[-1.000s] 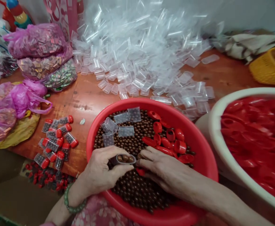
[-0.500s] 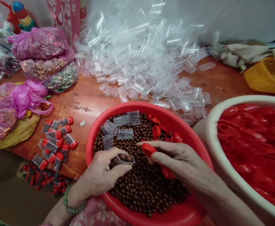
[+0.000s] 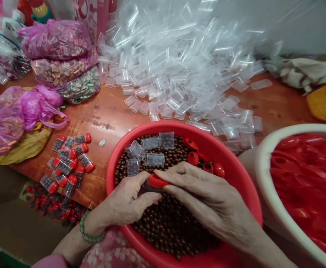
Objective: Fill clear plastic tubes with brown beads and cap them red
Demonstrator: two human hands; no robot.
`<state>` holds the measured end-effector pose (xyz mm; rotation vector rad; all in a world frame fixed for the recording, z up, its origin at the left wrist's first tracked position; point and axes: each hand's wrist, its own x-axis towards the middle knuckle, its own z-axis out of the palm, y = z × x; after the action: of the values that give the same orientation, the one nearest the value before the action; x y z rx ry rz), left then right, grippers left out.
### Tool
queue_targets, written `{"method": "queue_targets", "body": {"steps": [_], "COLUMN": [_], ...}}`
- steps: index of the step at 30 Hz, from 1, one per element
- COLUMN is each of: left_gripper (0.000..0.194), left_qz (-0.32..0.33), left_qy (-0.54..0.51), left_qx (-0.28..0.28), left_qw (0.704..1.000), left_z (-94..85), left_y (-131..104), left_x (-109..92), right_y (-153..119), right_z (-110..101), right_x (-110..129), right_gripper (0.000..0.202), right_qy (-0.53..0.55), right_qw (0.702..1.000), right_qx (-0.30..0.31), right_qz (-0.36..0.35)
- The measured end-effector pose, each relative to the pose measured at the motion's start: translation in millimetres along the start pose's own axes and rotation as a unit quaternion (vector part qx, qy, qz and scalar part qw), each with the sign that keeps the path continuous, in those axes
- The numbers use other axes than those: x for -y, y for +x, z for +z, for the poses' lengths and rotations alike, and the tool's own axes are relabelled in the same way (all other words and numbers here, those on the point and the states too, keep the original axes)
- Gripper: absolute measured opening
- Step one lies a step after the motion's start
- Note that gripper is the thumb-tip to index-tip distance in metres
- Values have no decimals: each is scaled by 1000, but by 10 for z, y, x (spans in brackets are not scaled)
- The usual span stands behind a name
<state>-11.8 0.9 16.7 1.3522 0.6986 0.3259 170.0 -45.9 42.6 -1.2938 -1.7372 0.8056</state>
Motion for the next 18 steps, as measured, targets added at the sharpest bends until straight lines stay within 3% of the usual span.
{"method": "queue_targets", "body": {"steps": [5,11,18], "left_gripper": [6,15,16], "left_qz": [-7,-29,-9], "left_qy": [20,-81,-85], "left_qx": [-3,-37,-26], "left_qw": [1000,996,996], "left_z": [-15,0,-9], "left_y": [8,31,32], "left_x": [-16,10,16], "right_y": [-33,-120,17], "right_z": [-124,-350,-183], "right_x": [20,110,132], "right_gripper": [39,33,27], "right_qy": [-57,-115,-93], "right_qw": [998,993,995], "right_qx": [38,34,-27], "right_qz": [-11,2,16]}}
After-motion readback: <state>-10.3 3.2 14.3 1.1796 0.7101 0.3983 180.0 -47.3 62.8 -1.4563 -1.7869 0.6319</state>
